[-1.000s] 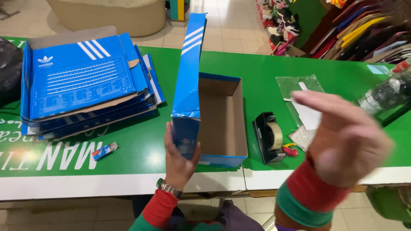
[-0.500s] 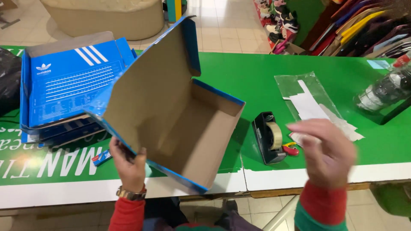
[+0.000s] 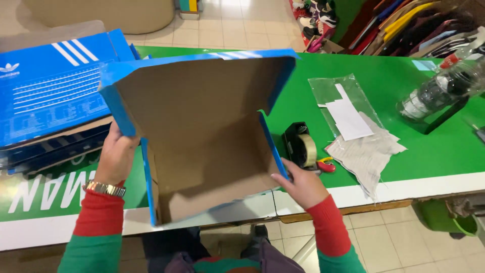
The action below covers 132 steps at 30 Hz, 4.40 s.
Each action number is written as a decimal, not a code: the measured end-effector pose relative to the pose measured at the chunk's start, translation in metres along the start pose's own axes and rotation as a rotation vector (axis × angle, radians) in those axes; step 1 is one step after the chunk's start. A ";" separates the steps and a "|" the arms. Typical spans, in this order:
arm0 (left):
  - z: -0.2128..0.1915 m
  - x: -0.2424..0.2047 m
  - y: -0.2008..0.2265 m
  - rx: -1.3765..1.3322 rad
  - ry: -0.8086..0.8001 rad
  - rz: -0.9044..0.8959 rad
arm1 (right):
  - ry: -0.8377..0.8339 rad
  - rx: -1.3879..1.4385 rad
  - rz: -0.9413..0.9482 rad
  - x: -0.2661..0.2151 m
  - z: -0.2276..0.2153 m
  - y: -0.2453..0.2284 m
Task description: The person repairs a damaged blue shoebox lid at a green counter. They fold and press the torn cardboard flap back into shape, apply tape with a tape dispenser, and press the edges to secure the lid, working the flap section by section.
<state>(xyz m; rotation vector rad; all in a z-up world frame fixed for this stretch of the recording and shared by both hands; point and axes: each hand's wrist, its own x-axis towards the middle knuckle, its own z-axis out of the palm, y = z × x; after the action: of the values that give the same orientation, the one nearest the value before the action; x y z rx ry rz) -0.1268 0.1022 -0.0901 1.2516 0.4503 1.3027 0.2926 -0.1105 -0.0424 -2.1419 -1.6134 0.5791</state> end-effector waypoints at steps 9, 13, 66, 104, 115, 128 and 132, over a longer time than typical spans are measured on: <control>0.068 0.112 -0.023 0.656 0.008 0.211 | -0.254 0.425 -0.246 -0.078 0.019 -0.020; 0.069 0.153 -0.070 0.608 -0.039 0.125 | -0.245 0.284 -0.647 -0.100 0.008 -0.036; 0.331 -0.075 0.075 0.823 -0.214 0.695 | 0.616 0.445 -0.716 -0.082 -0.063 -0.038; 0.328 -0.080 0.082 0.838 -0.260 0.633 | 0.639 0.387 -0.736 -0.088 -0.070 -0.042; 0.329 -0.079 0.087 0.889 -0.222 0.646 | 0.712 0.506 -0.365 -0.046 -0.070 0.045; 0.329 -0.079 0.087 0.914 -0.250 0.601 | 0.298 0.528 0.140 0.029 0.032 0.161; 0.328 -0.079 0.086 0.915 -0.245 0.606 | 0.391 0.613 0.157 0.028 0.043 0.152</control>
<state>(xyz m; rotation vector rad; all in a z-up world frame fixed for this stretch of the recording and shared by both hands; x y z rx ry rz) 0.0845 -0.1253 0.0665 2.4265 0.5320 1.4491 0.3976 -0.1192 -0.1631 -1.7780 -0.9123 0.5647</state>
